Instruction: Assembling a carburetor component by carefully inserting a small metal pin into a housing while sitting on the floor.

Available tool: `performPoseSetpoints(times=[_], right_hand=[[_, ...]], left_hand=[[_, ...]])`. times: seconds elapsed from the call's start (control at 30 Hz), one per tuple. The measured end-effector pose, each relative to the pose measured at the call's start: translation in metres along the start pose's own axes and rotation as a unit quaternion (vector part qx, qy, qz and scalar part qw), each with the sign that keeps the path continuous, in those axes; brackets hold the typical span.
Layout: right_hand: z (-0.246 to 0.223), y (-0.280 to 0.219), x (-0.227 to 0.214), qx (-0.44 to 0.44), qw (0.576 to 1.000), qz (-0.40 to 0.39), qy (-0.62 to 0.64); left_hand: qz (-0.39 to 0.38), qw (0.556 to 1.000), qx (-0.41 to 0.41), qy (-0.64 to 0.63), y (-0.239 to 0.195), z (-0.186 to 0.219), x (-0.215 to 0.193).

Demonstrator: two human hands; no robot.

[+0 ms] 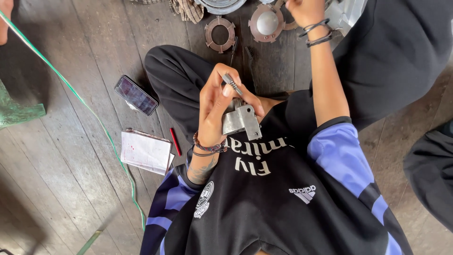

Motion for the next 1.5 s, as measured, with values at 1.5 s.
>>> performPoseSetpoints(times=[1.5], right_hand=[[-0.365, -0.093, -0.222, -0.378, 0.884, 0.009, 0.274]], left_hand=[[-0.065, 0.985, 0.081, 0.137, 0.012, 0.028, 0.073]])
Point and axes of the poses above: each hand's wrist, its own y-axis towards the middle knuckle, its own x-axis out of the palm, z = x × y, the point moved 9 cm from there along y, towards the middle knuckle, and after that the axes turned 5 degrees about x, right-handed, at the moved point
